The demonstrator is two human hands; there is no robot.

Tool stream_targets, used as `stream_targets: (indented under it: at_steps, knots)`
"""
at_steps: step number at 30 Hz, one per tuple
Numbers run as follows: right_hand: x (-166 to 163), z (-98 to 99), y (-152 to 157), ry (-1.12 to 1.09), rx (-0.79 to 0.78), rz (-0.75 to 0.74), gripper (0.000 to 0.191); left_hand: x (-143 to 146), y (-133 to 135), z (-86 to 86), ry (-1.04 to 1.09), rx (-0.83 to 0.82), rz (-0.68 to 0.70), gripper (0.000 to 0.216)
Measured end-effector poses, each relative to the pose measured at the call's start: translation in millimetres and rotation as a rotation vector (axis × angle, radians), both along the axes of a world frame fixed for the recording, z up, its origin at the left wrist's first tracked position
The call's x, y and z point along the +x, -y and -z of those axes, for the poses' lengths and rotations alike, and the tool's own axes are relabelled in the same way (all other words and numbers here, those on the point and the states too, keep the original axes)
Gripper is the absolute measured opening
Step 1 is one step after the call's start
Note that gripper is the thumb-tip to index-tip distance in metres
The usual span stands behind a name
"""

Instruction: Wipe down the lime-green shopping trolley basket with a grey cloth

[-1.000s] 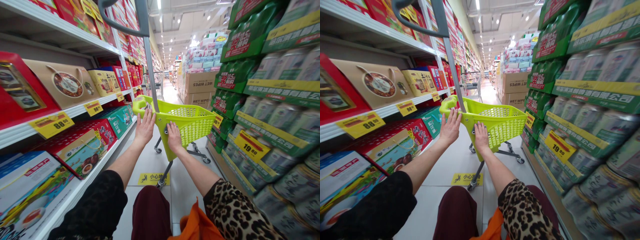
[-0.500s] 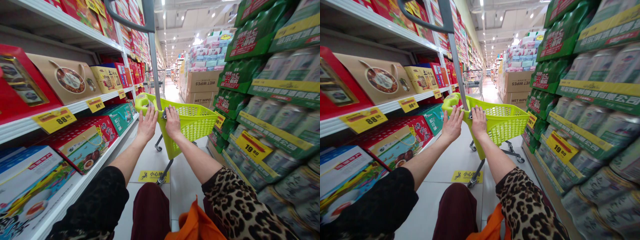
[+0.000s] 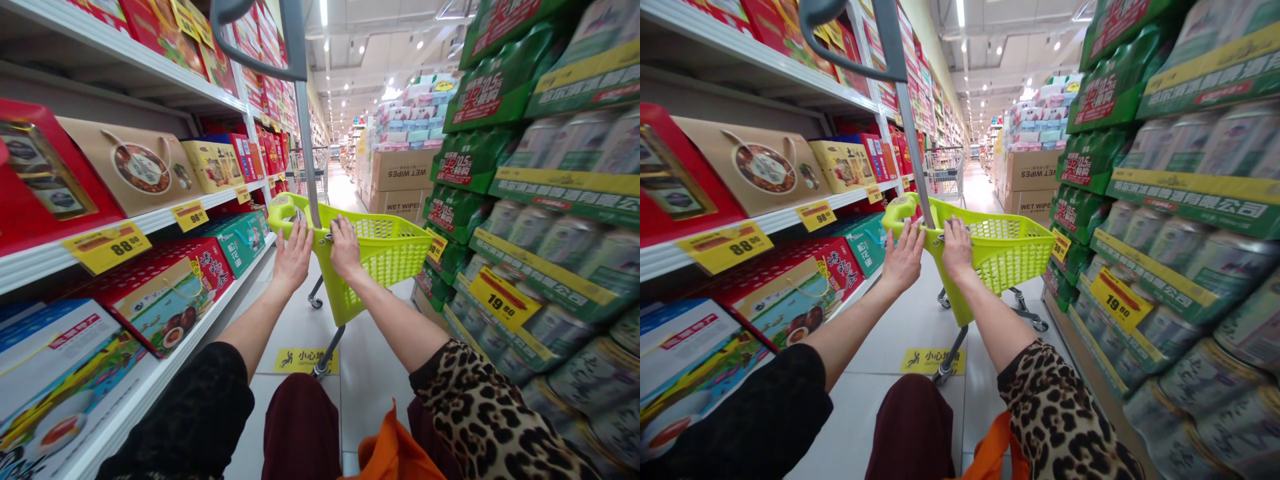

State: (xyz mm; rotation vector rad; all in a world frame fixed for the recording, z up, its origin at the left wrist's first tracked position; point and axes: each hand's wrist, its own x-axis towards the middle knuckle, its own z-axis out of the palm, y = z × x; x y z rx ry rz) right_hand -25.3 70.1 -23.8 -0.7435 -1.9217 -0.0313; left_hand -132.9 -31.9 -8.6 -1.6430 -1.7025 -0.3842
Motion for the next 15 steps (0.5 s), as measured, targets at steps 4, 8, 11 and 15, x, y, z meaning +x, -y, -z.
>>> stream_targets:
  at_steps: [4,8,11,15]
  knots:
    - [-7,-3.2,12,0.036,0.073,-0.064,0.05,-1,-1,2.3,0.01,0.012,-0.002,0.063]
    - [-4,6.1,5,0.056,0.061,-0.054,0.05,-6,0,-1.1,-0.012,0.002,0.012,0.064]
    - [6,17.7,-12,0.011,0.016,-0.014,0.053,-13,2,-9.5,-0.025,-0.02,0.04,0.066]
    - [16,26.2,-27,-0.046,-0.059,0.046,0.053,-19,3,-17.8,0.011,0.037,-0.012,0.066]
